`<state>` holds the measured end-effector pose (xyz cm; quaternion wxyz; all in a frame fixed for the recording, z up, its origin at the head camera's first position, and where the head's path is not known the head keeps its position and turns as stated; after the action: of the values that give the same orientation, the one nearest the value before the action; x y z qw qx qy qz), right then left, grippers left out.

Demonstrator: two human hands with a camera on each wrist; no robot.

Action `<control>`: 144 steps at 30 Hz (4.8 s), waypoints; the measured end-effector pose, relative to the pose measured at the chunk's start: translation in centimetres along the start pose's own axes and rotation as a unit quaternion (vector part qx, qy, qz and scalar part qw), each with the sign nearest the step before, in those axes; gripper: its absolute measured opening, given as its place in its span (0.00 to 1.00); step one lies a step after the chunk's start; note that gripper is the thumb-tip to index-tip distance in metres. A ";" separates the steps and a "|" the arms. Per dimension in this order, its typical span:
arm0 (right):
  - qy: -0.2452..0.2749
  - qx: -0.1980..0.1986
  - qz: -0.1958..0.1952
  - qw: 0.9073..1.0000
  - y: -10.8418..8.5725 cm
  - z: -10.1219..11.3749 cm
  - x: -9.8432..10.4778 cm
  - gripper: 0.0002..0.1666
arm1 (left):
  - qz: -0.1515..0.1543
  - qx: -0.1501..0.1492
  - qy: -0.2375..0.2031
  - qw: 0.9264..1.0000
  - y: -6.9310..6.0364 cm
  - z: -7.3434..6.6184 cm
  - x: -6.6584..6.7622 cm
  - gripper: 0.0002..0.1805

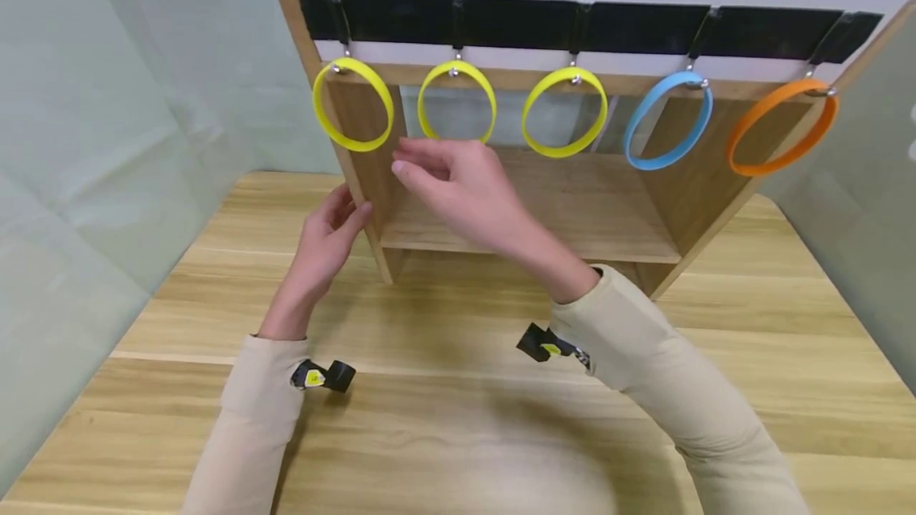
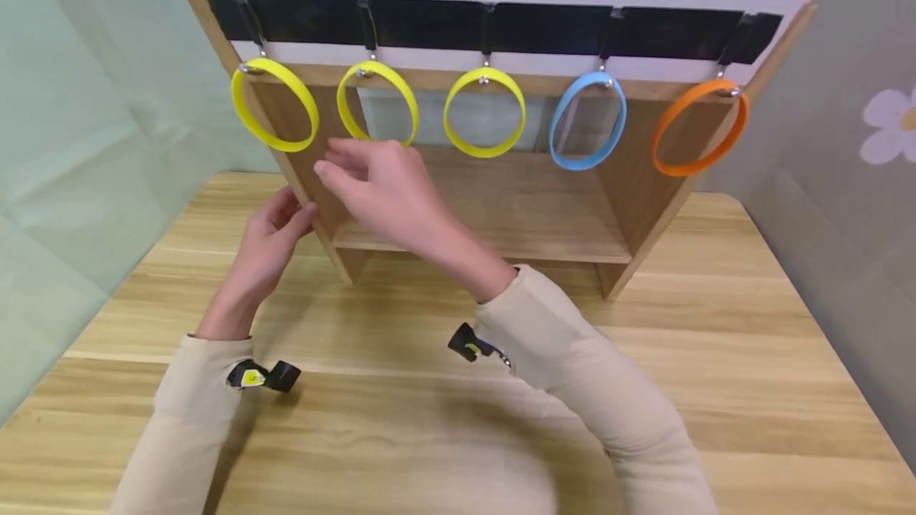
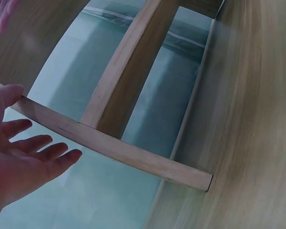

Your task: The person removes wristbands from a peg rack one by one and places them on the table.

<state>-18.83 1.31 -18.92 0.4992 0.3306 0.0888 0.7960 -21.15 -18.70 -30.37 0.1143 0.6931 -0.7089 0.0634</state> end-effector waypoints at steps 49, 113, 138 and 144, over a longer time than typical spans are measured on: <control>0.231 0.075 -0.104 0.964 -0.1 3.7 -0.1 0.12 | 0.016 -0.016 0.010 1.000 -0.1 -0.3 0.2 0.29; 0.128 -0.203 -0.161 0.957 -18.5 -11.3 8.3 0.21 | 0.000 -0.017 -0.005 1.000 0.0 -0.1 0.2 0.28; 0.114 -0.295 -0.044 0.948 -22.2 -17.3 9.7 0.25 | 0.002 -0.020 -0.007 1.000 0.0 0.0 0.2 0.28; 0.102 -0.314 -0.009 0.944 -22.4 -17.5 9.7 0.26 | 0.001 -0.017 -0.004 1.000 0.1 0.0 0.3 0.28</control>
<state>-15.83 23.77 -38.61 0.5735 0.0736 -0.1123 0.8081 -21.21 -18.96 -30.31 0.1232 0.6908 -0.7108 0.0487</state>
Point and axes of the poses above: each hand's wrist, its own y-axis towards the middle knuckle, its own x-axis out of the back of the hand, z = x × y, the point moved 3 cm from there along y, towards the middle knuckle, and after that the axes turned 11 degrees about x, right-handed, at the moved point
